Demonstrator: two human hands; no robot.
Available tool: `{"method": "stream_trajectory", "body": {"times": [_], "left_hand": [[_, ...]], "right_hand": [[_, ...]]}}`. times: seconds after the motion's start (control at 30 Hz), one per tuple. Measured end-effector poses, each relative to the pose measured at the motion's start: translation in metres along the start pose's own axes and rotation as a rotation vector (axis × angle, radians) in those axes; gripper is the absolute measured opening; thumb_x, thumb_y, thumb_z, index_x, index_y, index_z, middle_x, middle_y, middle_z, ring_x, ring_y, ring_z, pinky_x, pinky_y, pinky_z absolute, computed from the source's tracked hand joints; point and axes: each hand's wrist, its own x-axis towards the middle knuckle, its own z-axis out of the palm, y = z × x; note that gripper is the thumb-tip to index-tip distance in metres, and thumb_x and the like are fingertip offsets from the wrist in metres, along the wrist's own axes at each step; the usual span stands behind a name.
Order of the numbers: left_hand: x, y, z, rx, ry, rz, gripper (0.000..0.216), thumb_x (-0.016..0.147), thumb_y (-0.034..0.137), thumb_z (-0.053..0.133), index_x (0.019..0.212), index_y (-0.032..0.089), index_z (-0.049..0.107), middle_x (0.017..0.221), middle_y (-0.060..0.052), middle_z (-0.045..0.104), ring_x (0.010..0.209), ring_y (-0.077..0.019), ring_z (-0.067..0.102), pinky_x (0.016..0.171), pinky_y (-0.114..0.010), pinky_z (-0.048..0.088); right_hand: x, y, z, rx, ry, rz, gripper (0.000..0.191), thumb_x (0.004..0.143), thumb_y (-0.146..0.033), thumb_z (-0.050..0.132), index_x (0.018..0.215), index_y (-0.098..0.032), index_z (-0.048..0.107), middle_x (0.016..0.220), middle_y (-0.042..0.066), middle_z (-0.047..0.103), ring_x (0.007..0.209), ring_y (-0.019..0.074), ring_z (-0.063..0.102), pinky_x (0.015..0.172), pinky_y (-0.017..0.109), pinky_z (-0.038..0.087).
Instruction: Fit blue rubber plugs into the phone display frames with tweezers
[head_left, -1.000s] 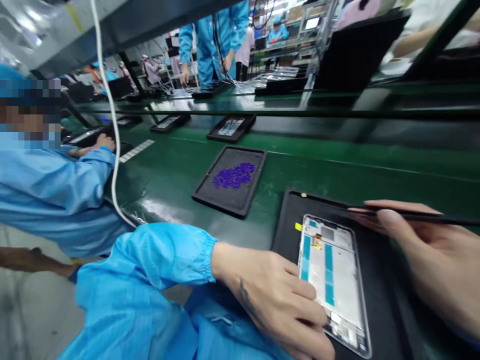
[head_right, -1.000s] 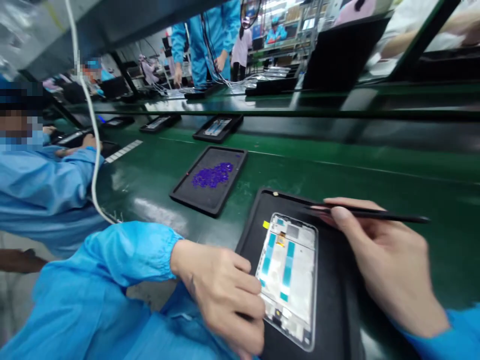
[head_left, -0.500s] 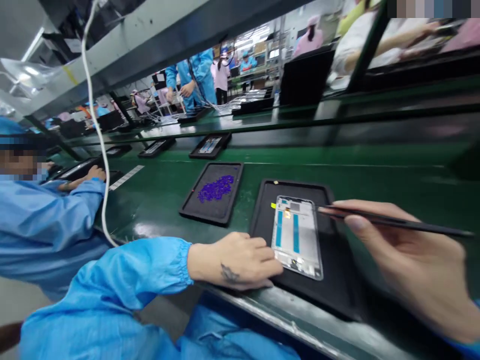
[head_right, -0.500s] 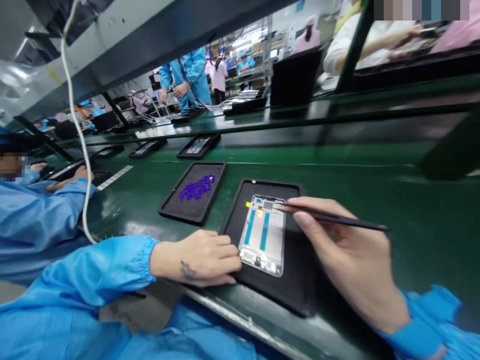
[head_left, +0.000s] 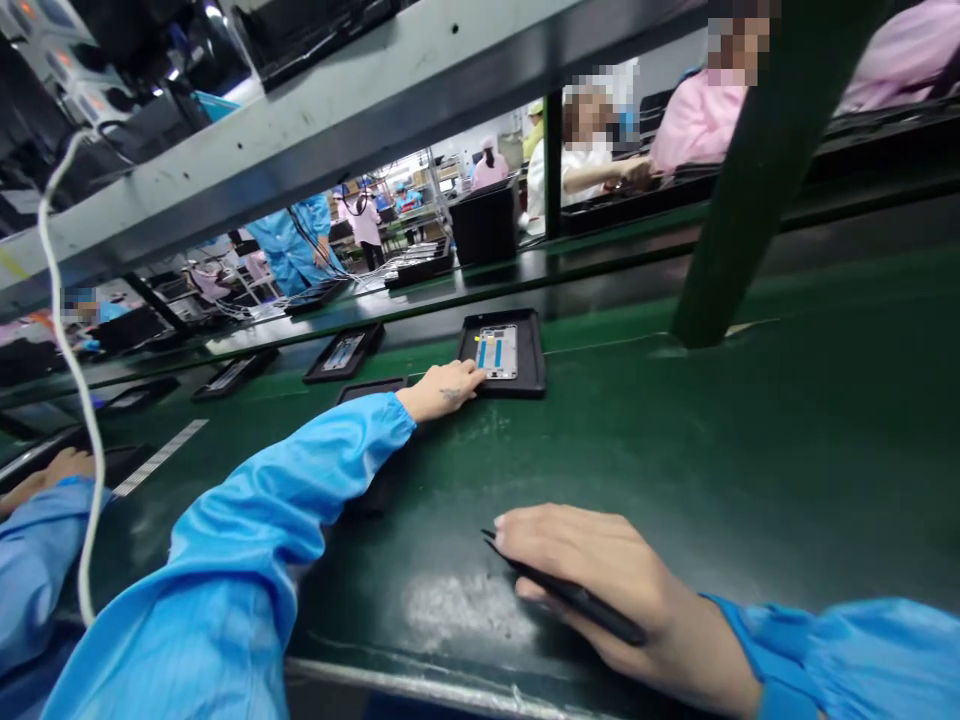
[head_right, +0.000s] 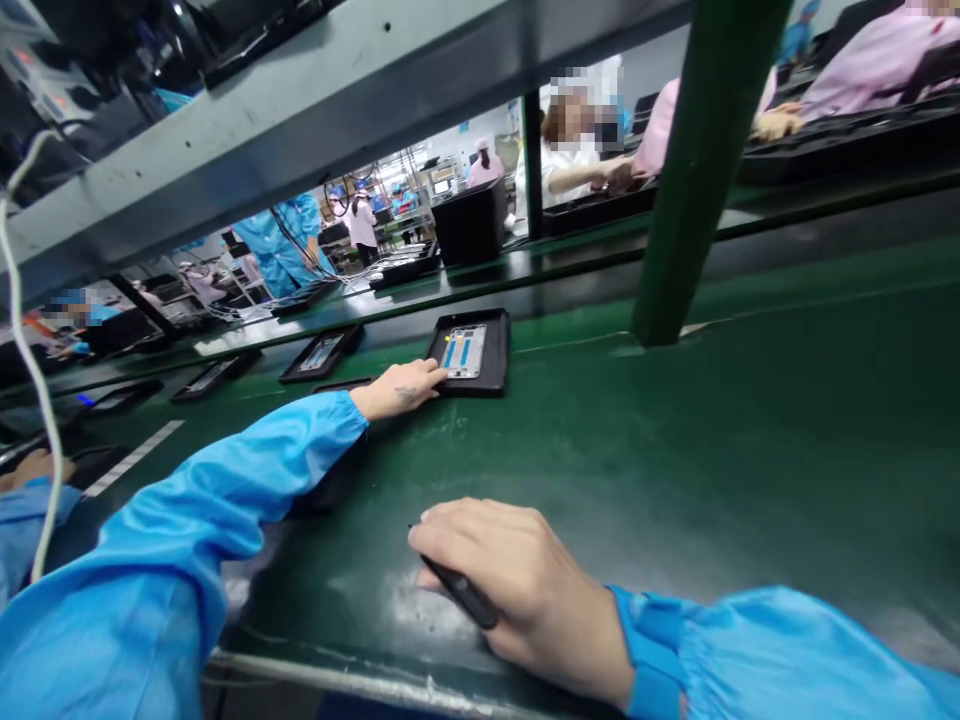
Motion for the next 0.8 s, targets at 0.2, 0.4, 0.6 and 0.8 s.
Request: {"method": "stream_trajectory", "body": {"times": [0.2, 0.4, 0.6, 0.8], "left_hand": [[0.066, -0.020, 0.001, -0.006, 0.034, -0.045, 0.038, 0.097, 0.035, 0.057, 0.130, 0.016, 0.054, 0.126, -0.010, 0.059, 0.107, -0.0212, 0.062, 0.090, -0.042, 0.056], [0.098, -0.011, 0.003, 0.022, 0.070, -0.100, 0.038, 0.096, 0.037, 0.059, 0.128, 0.016, 0.056, 0.126, -0.010, 0.060, 0.108, -0.0215, 0.063, 0.091, -0.042, 0.057], [0.059, 0.005, -0.016, 0.089, 0.129, -0.046, 0.036, 0.096, 0.030, 0.058, 0.129, 0.015, 0.054, 0.130, -0.012, 0.056, 0.116, -0.0252, 0.057, 0.091, -0.042, 0.055], [-0.068, 0.040, -0.012, 0.093, 0.081, 0.108, 0.019, 0.101, 0.027, 0.045, 0.110, 0.018, 0.057, 0.102, -0.010, 0.063, 0.096, -0.0244, 0.062, 0.073, -0.034, 0.050]], "right_hand": [[-0.005, 0.004, 0.004, 0.018, -0.046, -0.061, 0.017, 0.101, -0.019, 0.051, 0.113, -0.012, 0.060, 0.096, 0.010, 0.070, 0.101, 0.0173, 0.067, 0.088, 0.029, 0.055], [-0.006, 0.008, 0.006, 0.006, -0.104, -0.039, 0.017, 0.101, -0.020, 0.051, 0.112, -0.010, 0.060, 0.097, 0.011, 0.069, 0.101, 0.0182, 0.066, 0.088, 0.030, 0.053], [-0.011, 0.011, 0.007, -0.023, -0.208, 0.037, 0.022, 0.103, -0.029, 0.048, 0.110, -0.013, 0.061, 0.097, 0.011, 0.070, 0.095, 0.0171, 0.066, 0.082, 0.029, 0.051], [-0.006, 0.016, 0.010, 0.045, -0.048, 0.489, 0.020, 0.097, -0.034, 0.056, 0.094, -0.018, 0.068, 0.087, 0.003, 0.071, 0.081, 0.0157, 0.064, 0.077, 0.027, 0.047]]}}
